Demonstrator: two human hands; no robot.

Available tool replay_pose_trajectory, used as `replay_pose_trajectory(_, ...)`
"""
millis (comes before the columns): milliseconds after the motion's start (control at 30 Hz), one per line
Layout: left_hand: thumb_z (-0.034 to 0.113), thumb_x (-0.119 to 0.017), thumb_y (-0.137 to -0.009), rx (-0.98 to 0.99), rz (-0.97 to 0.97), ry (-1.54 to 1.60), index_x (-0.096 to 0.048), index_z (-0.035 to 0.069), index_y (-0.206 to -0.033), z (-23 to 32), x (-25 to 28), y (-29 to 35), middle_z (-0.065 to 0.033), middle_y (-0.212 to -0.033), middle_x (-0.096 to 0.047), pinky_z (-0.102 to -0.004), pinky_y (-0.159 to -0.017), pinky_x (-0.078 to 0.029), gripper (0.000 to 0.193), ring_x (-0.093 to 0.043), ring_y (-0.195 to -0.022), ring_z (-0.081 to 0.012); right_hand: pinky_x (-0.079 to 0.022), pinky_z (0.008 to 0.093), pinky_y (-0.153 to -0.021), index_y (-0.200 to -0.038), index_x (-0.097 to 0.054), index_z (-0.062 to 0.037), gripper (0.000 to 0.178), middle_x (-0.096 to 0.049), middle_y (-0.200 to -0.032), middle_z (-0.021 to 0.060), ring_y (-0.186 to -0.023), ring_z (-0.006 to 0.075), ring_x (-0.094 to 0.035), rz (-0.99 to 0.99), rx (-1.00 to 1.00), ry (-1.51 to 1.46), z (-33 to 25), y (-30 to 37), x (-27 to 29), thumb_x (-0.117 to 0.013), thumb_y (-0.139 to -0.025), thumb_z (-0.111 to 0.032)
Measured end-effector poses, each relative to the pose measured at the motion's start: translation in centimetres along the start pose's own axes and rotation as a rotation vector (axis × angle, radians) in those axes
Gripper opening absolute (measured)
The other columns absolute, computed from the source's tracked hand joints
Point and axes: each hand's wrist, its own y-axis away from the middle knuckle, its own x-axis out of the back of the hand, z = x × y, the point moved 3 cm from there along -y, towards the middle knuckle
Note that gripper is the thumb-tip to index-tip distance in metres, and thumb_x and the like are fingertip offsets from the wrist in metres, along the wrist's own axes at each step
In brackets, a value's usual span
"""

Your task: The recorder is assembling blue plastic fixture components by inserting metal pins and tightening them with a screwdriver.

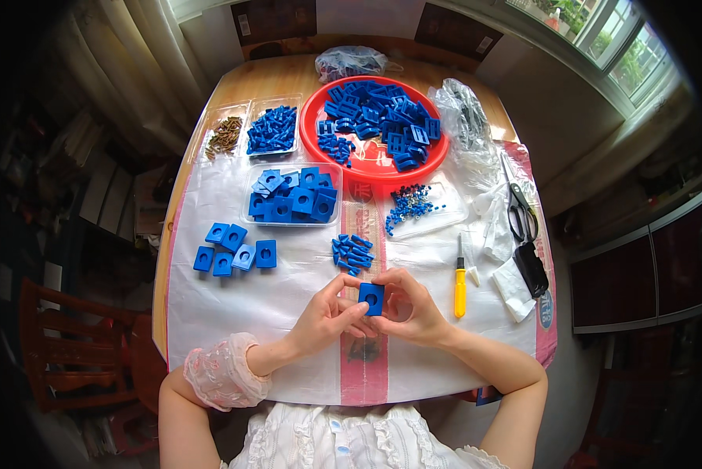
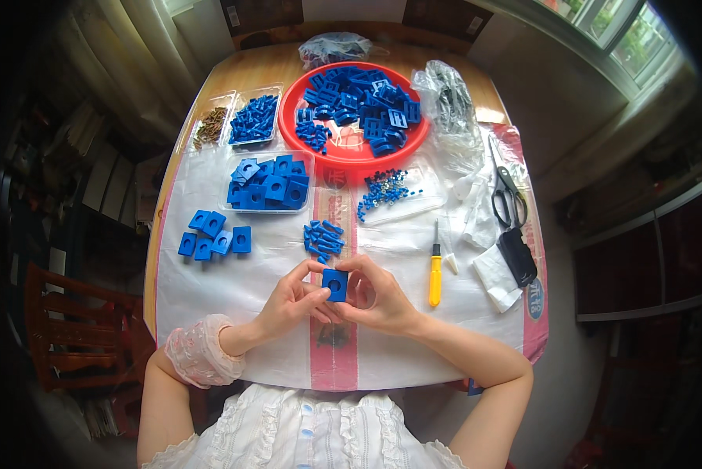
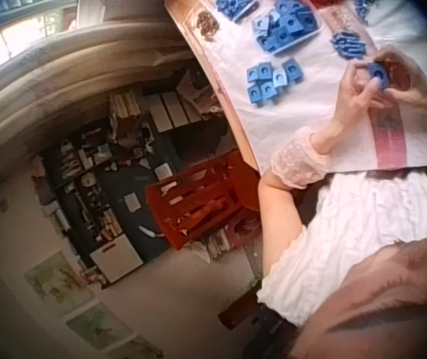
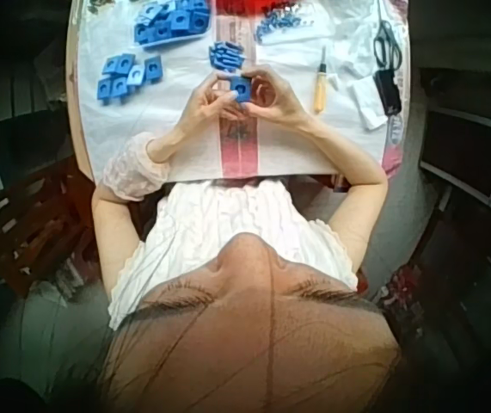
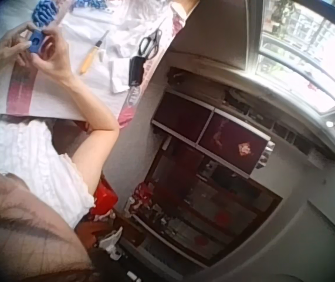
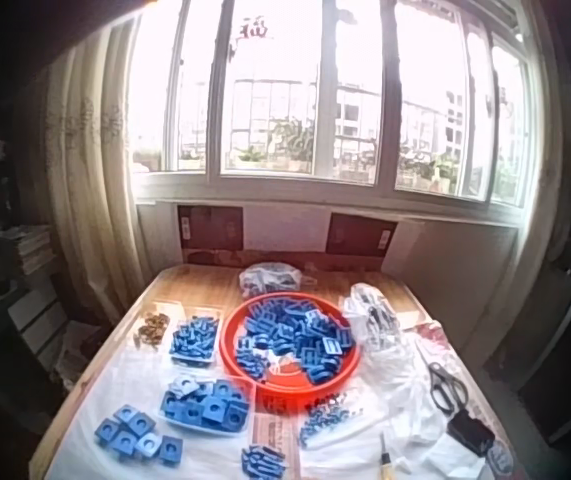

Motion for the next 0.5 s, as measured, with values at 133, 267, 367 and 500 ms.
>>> replay_pose_trajectory(133,0.026,-0.045,-0.112,0.025,0.004,0.108,-0.043,0.006,-0.13,-0.57,0.51,-0.12,-0.0155,-0.102,-0.073,-0.032,-0.074,-0.065,0.027,-0.078,-0.09,-0.028,-0.049,0.0225,-0.064,-0.128,-0.053,-0.0013,0.052,-0.061,-0.107,0.0041,-0.083,0.0066,-0.061,-0.017,0.022,-0.015,-0.99,-0.25,0.01,-0.078,-0.083,-0.002)
replay_pose_trajectory(267,0.027,-0.044,-0.112,0.025,0.002,0.085,-0.046,0.006,-0.127,-0.43,0.38,-0.11,-0.0152,-0.102,-0.073,-0.0323,-0.074,-0.065,0.026,-0.078,-0.088,-0.028,-0.048,0.0233,-0.065,-0.126,-0.052,-0.0007,0.051,-0.06,-0.107,0.0042,-0.084,0.008,-0.061,-0.046,0.017,0.007,-1.03,-0.27,0.18,-0.078,-0.082,-0.004)
replay_pose_trajectory(367,0.027,-0.045,-0.112,0.039,0.001,0.066,-0.048,0.006,-0.126,-0.15,0.2,-0.15,-0.0148,-0.101,-0.073,-0.0329,-0.074,-0.065,0.025,-0.078,-0.088,-0.0277,-0.048,0.0235,-0.063,-0.126,-0.053,-0.0006,0.052,-0.06,-0.107,0.0047,-0.083,0.0083,-0.061,-0.039,0.015,0.016,-0.67,-0.2,0.29,-0.08,-0.081,-0.007)
replay_pose_trajectory(500,0.027,-0.044,-0.112,0.03,-0.003,0.07,-0.049,0.006,-0.125,-0.26,0.31,-0.11,-0.0146,-0.1,-0.074,-0.0342,-0.075,-0.065,0.025,-0.078,-0.087,-0.0279,-0.047,0.0236,-0.062,-0.125,-0.055,-0.0009,0.053,-0.061,-0.107,0.0052,-0.083,0.009,-0.061,-0.046,0.026,0.042,-0.18,-0.22,0.26,-0.081,-0.08,-0.011)
